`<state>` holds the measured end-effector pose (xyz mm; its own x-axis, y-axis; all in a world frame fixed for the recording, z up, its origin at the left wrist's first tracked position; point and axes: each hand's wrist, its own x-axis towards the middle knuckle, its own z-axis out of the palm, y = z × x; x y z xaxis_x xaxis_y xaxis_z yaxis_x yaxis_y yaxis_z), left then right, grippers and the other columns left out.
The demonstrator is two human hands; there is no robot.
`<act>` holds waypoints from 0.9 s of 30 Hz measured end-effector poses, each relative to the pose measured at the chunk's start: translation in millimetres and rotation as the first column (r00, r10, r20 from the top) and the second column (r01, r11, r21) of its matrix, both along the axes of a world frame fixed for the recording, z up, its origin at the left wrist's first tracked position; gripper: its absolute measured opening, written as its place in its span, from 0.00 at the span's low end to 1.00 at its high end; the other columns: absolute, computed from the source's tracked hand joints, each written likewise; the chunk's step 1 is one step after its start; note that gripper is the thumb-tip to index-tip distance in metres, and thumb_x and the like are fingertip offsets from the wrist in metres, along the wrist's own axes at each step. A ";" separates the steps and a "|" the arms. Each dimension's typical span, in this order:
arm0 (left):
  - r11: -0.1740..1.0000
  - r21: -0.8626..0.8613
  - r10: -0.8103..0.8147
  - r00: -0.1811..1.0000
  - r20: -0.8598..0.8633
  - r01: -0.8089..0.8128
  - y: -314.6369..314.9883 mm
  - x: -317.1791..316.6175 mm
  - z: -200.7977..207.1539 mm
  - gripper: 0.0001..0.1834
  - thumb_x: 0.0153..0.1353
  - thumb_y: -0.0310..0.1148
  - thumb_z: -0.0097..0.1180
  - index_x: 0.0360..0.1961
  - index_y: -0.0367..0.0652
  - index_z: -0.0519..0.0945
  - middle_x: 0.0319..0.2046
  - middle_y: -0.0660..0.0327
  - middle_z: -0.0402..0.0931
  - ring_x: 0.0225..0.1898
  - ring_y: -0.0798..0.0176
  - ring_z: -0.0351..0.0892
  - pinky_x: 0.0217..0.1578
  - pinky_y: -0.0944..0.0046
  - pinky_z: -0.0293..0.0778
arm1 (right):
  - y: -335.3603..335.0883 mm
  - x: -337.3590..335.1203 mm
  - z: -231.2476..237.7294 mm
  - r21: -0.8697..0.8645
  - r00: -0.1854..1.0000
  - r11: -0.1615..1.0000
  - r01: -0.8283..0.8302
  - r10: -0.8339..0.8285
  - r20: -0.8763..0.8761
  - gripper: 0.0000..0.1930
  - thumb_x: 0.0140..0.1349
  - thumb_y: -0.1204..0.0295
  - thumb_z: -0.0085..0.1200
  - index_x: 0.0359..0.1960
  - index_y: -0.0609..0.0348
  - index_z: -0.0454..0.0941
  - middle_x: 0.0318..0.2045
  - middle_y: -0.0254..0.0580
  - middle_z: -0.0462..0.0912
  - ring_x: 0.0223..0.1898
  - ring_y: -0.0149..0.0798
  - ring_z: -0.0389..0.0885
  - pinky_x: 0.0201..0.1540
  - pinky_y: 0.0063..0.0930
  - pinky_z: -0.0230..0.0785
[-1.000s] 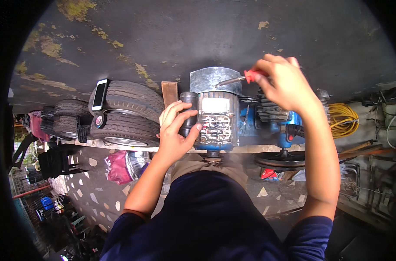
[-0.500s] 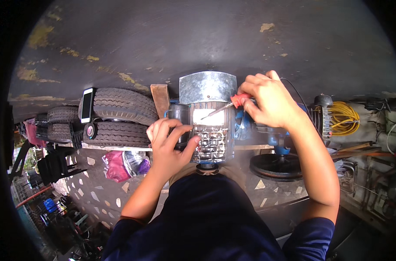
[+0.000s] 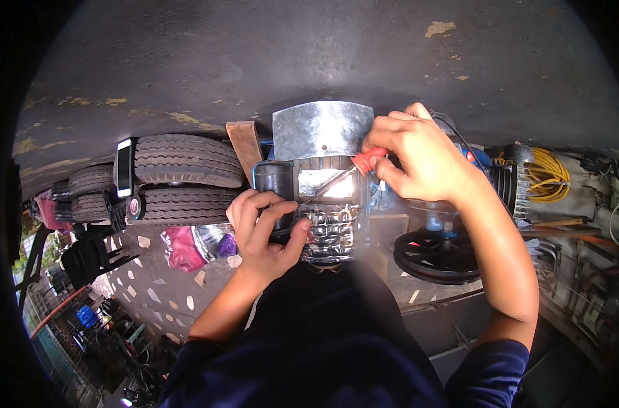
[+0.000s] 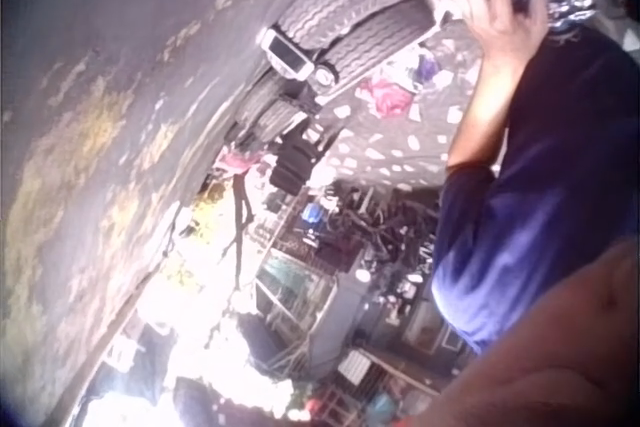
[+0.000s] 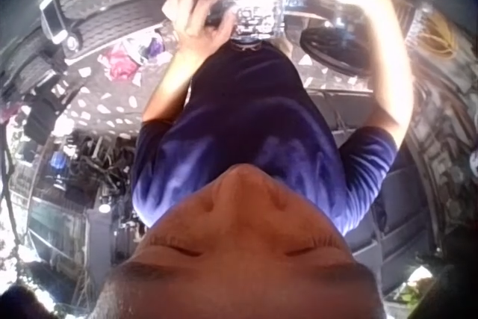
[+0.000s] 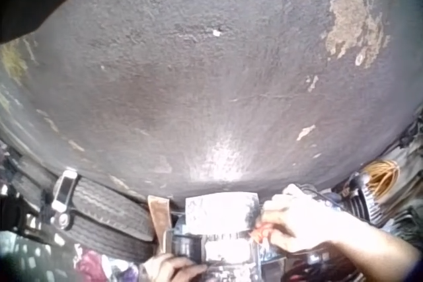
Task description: Repairing and soldering components on an electric motor of an air compressor.
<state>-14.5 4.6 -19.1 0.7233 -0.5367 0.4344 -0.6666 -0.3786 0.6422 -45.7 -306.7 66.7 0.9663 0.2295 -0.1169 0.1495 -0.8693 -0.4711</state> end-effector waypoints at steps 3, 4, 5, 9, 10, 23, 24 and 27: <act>1.000 -0.009 0.001 1.000 -0.004 -0.001 0.7 0.2 -0.7 0.17 0.51 0.35 0.80 0.42 0.45 0.89 0.44 0.59 0.83 0.54 0.45 0.78 0.58 0.49 0.68 | -1.8 2.0 -4.9 0.039 0.999 0.999 -0.014 0.013 0.034 0.12 0.54 0.71 0.61 0.40 0.57 0.88 0.36 0.41 0.85 0.44 0.48 0.83 0.53 0.41 0.64; 1.000 -0.006 0.002 1.000 -0.007 -0.002 0.9 0.0 -0.7 0.17 0.51 0.35 0.80 0.41 0.45 0.89 0.44 0.59 0.83 0.54 0.45 0.78 0.58 0.48 0.68 | -1.9 2.7 -5.6 0.038 0.999 0.999 -0.015 0.014 0.031 0.12 0.54 0.71 0.61 0.40 0.57 0.88 0.36 0.41 0.85 0.44 0.48 0.83 0.53 0.41 0.64; 1.000 -0.003 0.003 1.000 -0.010 -0.003 1.0 -0.1 -0.7 0.17 0.51 0.35 0.80 0.41 0.45 0.90 0.44 0.59 0.83 0.54 0.45 0.78 0.58 0.48 0.68 | -1.8 3.5 -6.1 0.049 0.999 0.999 -0.021 0.019 0.030 0.12 0.53 0.71 0.61 0.40 0.57 0.88 0.36 0.41 0.84 0.44 0.48 0.83 0.53 0.41 0.64; 1.000 0.000 0.003 1.000 -0.028 -0.003 1.1 -0.5 0.0 0.17 0.51 0.35 0.81 0.41 0.45 0.90 0.45 0.59 0.83 0.54 0.45 0.78 0.59 0.48 0.68 | -5.4 3.9 -10.2 0.058 0.999 0.998 -0.034 0.033 0.022 0.13 0.52 0.70 0.61 0.40 0.57 0.88 0.35 0.41 0.84 0.44 0.48 0.83 0.52 0.41 0.63; 1.000 0.000 0.003 1.000 -0.026 -0.003 1.1 -0.5 0.0 0.17 0.51 0.35 0.81 0.41 0.45 0.90 0.45 0.59 0.83 0.54 0.45 0.78 0.59 0.48 0.68 | -6.0 3.9 -11.0 0.057 0.999 0.998 -0.034 0.033 0.021 0.13 0.52 0.70 0.61 0.40 0.57 0.88 0.35 0.41 0.84 0.44 0.48 0.83 0.52 0.41 0.63; 1.000 -0.011 0.013 1.000 -0.029 -0.013 -0.7 -1.3 0.0 0.17 0.50 0.35 0.81 0.41 0.44 0.90 0.44 0.59 0.83 0.54 0.44 0.78 0.59 0.48 0.69 | -14.1 0.7 -9.4 0.067 0.999 0.997 -0.032 0.031 0.012 0.15 0.50 0.70 0.60 0.40 0.58 0.88 0.35 0.41 0.85 0.43 0.49 0.84 0.52 0.41 0.63; 1.000 -0.011 0.013 0.999 -0.029 -0.013 -0.6 -1.4 0.3 0.17 0.50 0.35 0.81 0.41 0.44 0.90 0.44 0.59 0.83 0.54 0.44 0.78 0.59 0.48 0.69 | -14.4 0.2 -9.5 0.066 0.999 0.997 -0.031 0.030 0.012 0.15 0.50 0.71 0.61 0.40 0.58 0.88 0.35 0.41 0.84 0.43 0.48 0.84 0.52 0.41 0.63; 1.000 -0.011 0.012 0.999 -0.030 -0.012 -0.2 -1.4 0.5 0.17 0.51 0.35 0.81 0.41 0.44 0.90 0.44 0.59 0.83 0.54 0.44 0.78 0.59 0.48 0.69 | -14.0 -1.5 -8.0 0.061 1.000 0.998 -0.025 0.024 0.015 0.14 0.50 0.71 0.61 0.40 0.58 0.88 0.35 0.41 0.84 0.43 0.49 0.84 0.52 0.40 0.64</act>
<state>-15.9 4.4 -18.5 0.7425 -0.5233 0.4182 -0.6424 -0.3793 0.6659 -47.2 -320.7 58.7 0.9618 0.2592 -0.0880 0.1774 -0.8352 -0.5206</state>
